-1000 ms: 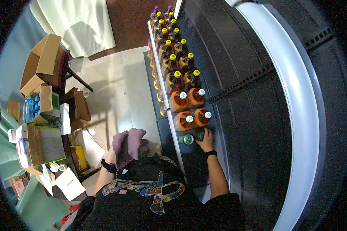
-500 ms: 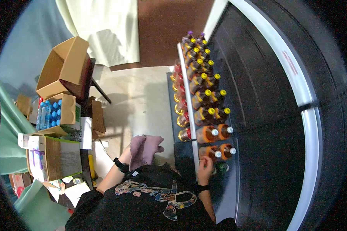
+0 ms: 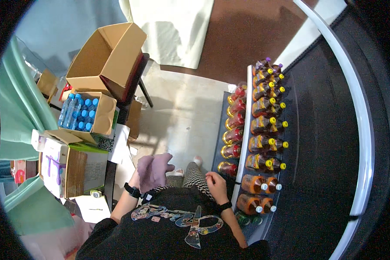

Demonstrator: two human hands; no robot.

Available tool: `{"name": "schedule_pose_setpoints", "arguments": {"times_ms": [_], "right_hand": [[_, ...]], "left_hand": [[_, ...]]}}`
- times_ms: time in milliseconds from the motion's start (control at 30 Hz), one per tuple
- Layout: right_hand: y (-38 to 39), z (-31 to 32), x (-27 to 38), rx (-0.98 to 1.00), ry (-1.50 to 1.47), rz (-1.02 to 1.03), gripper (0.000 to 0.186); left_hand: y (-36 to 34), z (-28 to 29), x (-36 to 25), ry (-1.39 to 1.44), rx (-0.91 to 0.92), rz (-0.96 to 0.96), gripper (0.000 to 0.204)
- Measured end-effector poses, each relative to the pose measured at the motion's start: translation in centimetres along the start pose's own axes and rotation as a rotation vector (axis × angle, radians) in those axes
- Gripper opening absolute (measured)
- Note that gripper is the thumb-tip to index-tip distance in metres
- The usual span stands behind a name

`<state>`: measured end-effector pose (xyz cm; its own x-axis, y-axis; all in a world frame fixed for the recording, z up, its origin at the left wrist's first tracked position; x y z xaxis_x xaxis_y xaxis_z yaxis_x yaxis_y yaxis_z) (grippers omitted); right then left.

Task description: Picking up beer cans from a box, wiping them with a cloth, and placing them on a refrigerated shelf.

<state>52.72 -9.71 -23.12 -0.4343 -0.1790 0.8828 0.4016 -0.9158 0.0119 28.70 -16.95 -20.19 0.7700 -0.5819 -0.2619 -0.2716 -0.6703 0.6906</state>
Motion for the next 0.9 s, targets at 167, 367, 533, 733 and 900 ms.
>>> {"name": "schedule_pose_setpoints", "arguments": {"times_ms": [167, 367, 533, 733, 900], "right_hand": [[-6.3, -1.2, 1.0, 0.129, 0.034, 0.134, 0.010], [-15.3, -0.7, 0.9, 0.231, 0.049, 0.214, 0.011], [-22.9, 1.0, 0.6, 0.265, 0.053, 0.205, 0.013], [-28.7, 1.6, -0.8, 0.328, 0.059, 0.177, 0.013], [-31.4, 0.0, -0.7, 0.458, 0.082, 0.279, 0.013]], "left_hand": [[-1.4, -0.5, -3.6, 0.120, -0.030, -0.111, 0.046], [-4.4, -4.3, -10.2, 0.094, 0.052, -0.244, 0.035], [-8.1, -8.5, -14.9, 0.138, 0.125, -0.266, 0.034], [-12.1, -12.4, -20.1, 0.039, 0.282, -0.491, 0.039], [-9.1, -16.6, -24.3, 0.240, 0.353, -0.564, 0.041]]}}
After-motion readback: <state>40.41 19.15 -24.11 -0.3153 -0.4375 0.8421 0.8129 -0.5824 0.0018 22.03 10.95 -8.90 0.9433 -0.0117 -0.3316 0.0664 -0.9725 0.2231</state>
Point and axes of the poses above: each hand's wrist, its own y-axis away from the middle knuckle, its own z-axis out of the back of the hand, x = y × z, the point moved 9 cm from there along -y, towards the middle knuckle, and after that the axes turned 8 degrees about z, right-handed, at the moved point
